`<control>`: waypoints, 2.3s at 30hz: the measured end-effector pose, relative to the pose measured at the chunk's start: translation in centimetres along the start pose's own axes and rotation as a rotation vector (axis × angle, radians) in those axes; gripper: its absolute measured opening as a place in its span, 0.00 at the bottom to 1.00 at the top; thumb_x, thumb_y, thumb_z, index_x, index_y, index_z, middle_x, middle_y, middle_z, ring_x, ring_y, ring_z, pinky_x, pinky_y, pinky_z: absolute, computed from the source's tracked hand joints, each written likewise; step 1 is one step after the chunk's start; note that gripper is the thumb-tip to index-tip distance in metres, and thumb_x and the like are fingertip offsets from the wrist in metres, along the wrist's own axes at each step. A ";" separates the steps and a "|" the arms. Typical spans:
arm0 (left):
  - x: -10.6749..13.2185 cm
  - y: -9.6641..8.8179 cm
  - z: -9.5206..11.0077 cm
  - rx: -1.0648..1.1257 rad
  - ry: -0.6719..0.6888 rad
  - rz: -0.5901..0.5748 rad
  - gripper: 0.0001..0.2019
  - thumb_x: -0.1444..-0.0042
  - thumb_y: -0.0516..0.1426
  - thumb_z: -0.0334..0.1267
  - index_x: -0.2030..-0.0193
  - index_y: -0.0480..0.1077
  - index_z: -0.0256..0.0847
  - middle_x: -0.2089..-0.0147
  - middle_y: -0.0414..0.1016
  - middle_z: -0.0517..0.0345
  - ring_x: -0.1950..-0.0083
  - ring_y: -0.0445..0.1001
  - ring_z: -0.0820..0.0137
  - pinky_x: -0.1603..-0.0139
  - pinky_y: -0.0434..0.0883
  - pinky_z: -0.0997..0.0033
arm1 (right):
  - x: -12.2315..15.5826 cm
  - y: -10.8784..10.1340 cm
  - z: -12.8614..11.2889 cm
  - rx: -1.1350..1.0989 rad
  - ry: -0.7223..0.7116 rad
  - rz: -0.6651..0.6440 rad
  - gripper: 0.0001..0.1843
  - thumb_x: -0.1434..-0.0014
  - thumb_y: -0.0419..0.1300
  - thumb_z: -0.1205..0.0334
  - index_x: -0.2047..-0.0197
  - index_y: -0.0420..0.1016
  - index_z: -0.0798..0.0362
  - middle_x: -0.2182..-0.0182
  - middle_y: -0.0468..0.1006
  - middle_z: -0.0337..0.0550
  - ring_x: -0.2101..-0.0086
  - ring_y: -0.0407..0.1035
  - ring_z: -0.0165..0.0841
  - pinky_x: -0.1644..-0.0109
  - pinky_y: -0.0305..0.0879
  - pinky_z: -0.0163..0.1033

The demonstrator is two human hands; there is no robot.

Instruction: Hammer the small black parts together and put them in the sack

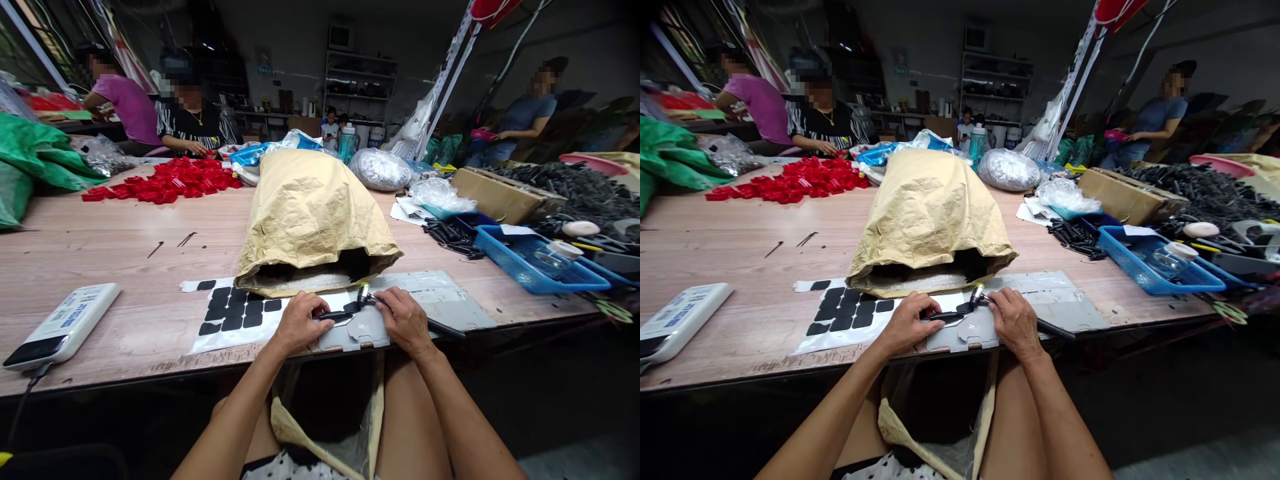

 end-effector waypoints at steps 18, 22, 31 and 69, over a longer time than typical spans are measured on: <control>-0.1 0.1 -0.3 0.034 -0.046 -0.008 0.07 0.56 0.66 0.33 0.73 0.72 0.41 0.71 0.70 0.63 0.63 0.66 0.67 0.60 0.61 0.68 | 0.4 -2.2 -9.1 -0.371 -0.146 -0.026 0.21 0.32 0.52 0.69 0.40 0.70 0.46 0.60 0.76 0.43 0.60 0.72 0.32 0.57 0.69 0.36; -0.1 0.1 -0.2 0.034 -0.048 0.000 0.06 0.56 0.66 0.32 0.72 0.73 0.41 0.71 0.70 0.63 0.63 0.66 0.68 0.60 0.61 0.68 | 0.6 -1.6 -9.0 -0.268 -0.163 -0.092 0.21 0.33 0.51 0.70 0.41 0.73 0.45 0.61 0.76 0.42 0.61 0.72 0.32 0.57 0.69 0.35; -0.1 0.1 -0.3 0.063 -0.074 0.002 0.08 0.57 0.66 0.31 0.68 0.77 0.42 0.70 0.73 0.62 0.61 0.68 0.67 0.58 0.62 0.68 | 0.7 -3.1 -7.7 -0.336 -0.064 -0.011 0.18 0.32 0.52 0.66 0.43 0.74 0.45 0.62 0.77 0.42 0.62 0.74 0.31 0.56 0.70 0.34; 0.0 -0.3 0.5 0.014 -0.026 -0.023 0.08 0.57 0.61 0.31 0.67 0.69 0.42 0.65 0.71 0.61 0.60 0.66 0.65 0.57 0.63 0.66 | -0.2 0.3 0.1 -0.044 0.056 -0.007 0.14 0.39 0.57 0.62 0.51 0.77 0.47 0.62 0.76 0.42 0.59 0.68 0.37 0.53 0.64 0.41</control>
Point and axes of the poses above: each hand's wrist, its own x-axis away from the middle knuckle, its own y-axis out of the palm, z = x × y, the point moved 5 cm from there along -x, towards the middle knuckle
